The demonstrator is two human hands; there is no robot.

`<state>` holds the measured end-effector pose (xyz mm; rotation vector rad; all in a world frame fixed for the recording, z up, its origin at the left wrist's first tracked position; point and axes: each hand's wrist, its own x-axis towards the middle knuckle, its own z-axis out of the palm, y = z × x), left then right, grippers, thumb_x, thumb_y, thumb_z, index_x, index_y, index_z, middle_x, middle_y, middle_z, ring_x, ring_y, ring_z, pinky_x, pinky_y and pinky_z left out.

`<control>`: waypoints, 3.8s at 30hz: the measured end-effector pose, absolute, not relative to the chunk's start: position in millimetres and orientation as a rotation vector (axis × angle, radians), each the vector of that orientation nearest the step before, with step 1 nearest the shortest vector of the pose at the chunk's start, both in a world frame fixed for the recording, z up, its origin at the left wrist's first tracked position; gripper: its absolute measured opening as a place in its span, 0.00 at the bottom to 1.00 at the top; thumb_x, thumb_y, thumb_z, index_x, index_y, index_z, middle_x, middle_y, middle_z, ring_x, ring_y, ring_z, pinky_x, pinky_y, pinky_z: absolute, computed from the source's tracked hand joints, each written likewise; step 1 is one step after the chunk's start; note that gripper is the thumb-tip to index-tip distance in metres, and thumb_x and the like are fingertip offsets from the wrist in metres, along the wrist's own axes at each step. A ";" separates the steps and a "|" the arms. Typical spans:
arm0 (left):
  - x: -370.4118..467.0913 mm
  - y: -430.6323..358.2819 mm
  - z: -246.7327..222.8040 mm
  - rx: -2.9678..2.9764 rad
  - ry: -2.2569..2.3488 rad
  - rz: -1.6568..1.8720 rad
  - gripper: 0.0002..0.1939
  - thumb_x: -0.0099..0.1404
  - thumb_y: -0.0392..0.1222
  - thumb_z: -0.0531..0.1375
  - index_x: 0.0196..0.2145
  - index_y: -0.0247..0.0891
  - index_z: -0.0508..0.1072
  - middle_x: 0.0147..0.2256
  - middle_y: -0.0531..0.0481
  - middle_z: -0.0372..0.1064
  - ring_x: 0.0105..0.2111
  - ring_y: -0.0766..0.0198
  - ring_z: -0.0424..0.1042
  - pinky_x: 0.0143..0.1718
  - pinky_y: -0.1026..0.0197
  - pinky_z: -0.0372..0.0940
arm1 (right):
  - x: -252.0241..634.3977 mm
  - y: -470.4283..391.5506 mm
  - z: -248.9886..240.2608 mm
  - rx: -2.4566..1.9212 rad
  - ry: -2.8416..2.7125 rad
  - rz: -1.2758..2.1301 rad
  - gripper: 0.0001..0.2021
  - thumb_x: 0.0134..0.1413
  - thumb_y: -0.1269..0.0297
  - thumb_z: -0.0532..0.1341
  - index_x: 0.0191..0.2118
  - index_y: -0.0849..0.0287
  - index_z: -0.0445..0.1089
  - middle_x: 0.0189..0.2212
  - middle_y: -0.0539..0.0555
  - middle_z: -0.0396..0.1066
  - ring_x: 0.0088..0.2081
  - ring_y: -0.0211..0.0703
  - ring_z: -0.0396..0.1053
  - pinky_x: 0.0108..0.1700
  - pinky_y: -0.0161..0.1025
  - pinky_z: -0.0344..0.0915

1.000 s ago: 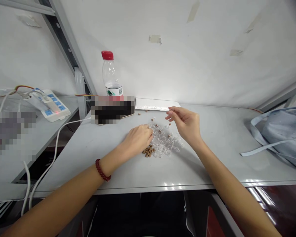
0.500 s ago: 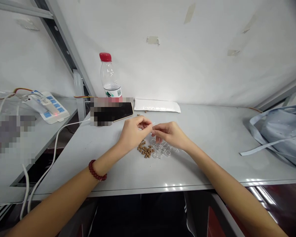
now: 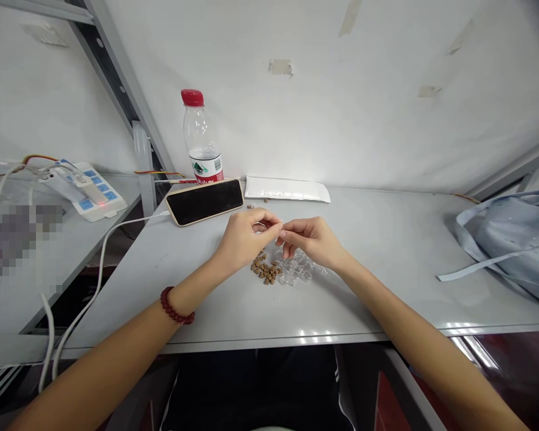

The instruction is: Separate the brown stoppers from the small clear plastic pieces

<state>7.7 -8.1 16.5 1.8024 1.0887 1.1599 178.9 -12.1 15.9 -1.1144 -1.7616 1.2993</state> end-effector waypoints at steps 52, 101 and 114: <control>-3.2 -8.5 20.8 2.183 0.972 0.101 0.09 0.56 0.39 0.55 0.28 0.36 0.75 0.17 0.56 0.65 0.18 0.70 0.60 0.20 0.66 0.52 | 195.8 -22.8 41.9 -1.119 -2.682 0.765 0.05 0.49 0.64 0.66 0.33 0.58 0.75 0.30 0.49 0.72 0.31 0.38 0.66 0.34 0.36 0.59; -12.5 -2.1 37.4 1.687 0.926 0.846 0.10 0.50 0.42 0.68 0.25 0.33 0.73 0.22 0.52 0.69 0.22 0.69 0.67 0.26 0.64 0.65 | 184.4 -19.8 30.7 -0.953 -1.765 1.186 0.04 0.51 0.68 0.62 0.33 0.60 0.73 0.29 0.51 0.70 0.28 0.36 0.66 0.32 0.39 0.65; -9.3 0.7 28.4 1.648 0.863 0.844 0.13 0.49 0.43 0.68 0.23 0.34 0.69 0.22 0.54 0.67 0.19 0.70 0.66 0.23 0.65 0.63 | 180.1 -19.9 21.9 -0.922 -1.715 1.179 0.02 0.49 0.70 0.63 0.30 0.60 0.73 0.27 0.51 0.70 0.26 0.35 0.64 0.29 0.37 0.63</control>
